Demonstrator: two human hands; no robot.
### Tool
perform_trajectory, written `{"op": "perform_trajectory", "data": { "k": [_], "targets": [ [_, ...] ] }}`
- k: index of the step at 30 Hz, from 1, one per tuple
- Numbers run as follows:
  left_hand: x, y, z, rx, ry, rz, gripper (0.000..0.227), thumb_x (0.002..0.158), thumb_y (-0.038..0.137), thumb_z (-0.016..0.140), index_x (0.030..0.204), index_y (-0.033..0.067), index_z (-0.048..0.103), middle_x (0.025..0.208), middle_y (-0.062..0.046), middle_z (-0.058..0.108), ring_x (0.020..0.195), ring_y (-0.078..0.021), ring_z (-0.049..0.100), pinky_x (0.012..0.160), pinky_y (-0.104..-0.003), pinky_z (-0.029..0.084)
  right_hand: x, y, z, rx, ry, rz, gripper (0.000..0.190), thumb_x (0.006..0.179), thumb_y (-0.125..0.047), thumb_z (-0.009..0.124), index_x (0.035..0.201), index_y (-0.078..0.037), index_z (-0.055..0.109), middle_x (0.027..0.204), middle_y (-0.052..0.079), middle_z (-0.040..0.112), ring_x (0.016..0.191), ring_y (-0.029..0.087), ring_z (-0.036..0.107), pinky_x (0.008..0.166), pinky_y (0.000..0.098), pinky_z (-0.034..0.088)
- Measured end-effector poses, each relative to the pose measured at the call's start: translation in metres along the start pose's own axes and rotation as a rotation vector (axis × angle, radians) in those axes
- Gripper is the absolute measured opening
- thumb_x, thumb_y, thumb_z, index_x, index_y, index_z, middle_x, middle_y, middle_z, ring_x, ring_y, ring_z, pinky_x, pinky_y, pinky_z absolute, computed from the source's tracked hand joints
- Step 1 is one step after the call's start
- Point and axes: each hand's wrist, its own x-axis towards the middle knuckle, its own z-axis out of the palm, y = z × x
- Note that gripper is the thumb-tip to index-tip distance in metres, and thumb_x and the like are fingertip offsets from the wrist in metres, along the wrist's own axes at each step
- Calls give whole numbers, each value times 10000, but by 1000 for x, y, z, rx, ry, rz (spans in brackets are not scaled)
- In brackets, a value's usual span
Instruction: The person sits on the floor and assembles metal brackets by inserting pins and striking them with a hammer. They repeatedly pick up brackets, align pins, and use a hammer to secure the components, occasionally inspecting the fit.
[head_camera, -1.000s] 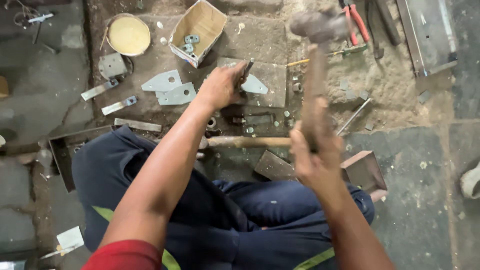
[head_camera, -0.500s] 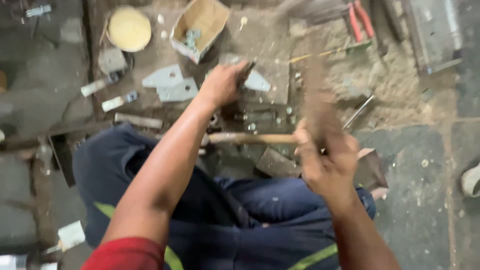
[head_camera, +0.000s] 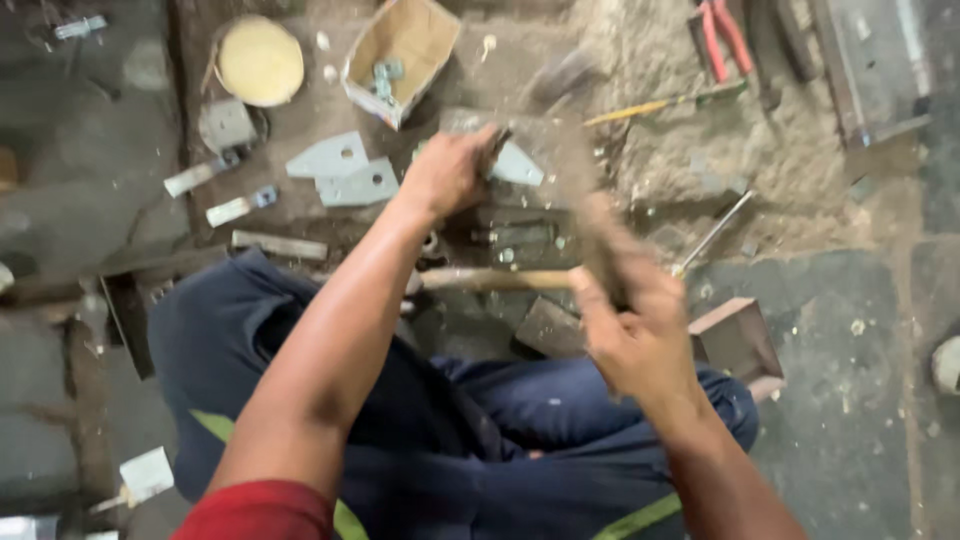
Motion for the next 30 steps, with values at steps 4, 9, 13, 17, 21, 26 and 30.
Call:
{"op": "perform_trajectory", "data": {
  "k": [4,9,13,17,21,26,30],
  "targets": [
    [3,2,-5,22,-8,36,554,672,179,811,1150,55,561,934,-217,707,903,-464,658,747,-532,523,-25,7,13,170,-23,124,580,966,-53,636,1531,-51,505,803,34,647,584,76,559,524,246,489],
    [4,22,-13,-32,-16,22,443,736,186,814,1046,31,539,881,-215,693,877,-463,653,726,-532,505,-51,51,33,510,-112,489,670,894,-76,625,1533,-135,433,776,58,668,485,125,556,443,277,485],
    [4,59,0,-208,-22,172,311,761,22,640,1059,60,560,894,-183,707,920,-430,679,740,-498,534,-74,119,69,529,-250,546,480,949,-118,593,1429,-97,575,827,33,669,549,127,571,506,288,504],
    [-5,96,19,-179,-229,258,389,786,227,783,991,19,526,796,-205,667,819,-447,651,671,-523,503,-43,190,77,828,239,487,221,1108,-190,580,1141,4,681,953,43,714,800,119,646,701,254,510],
    [-11,107,37,-120,-397,219,289,839,188,739,983,51,530,776,-170,676,809,-403,673,686,-505,513,-25,205,63,1115,408,655,157,1023,-194,632,983,-48,673,814,43,718,652,140,646,594,270,498],
    [-23,109,61,48,-239,404,369,697,114,686,1033,45,550,918,-135,688,877,-348,702,750,-463,546,-33,198,71,1005,465,694,109,977,-151,666,975,-48,701,708,27,666,554,119,593,507,264,445],
    [-24,105,63,-89,-232,286,278,795,118,709,1044,77,593,929,-126,712,843,-372,685,691,-480,519,-32,204,73,986,444,761,134,967,-164,675,942,-33,689,670,48,668,498,138,586,459,274,435]
  ]
}}
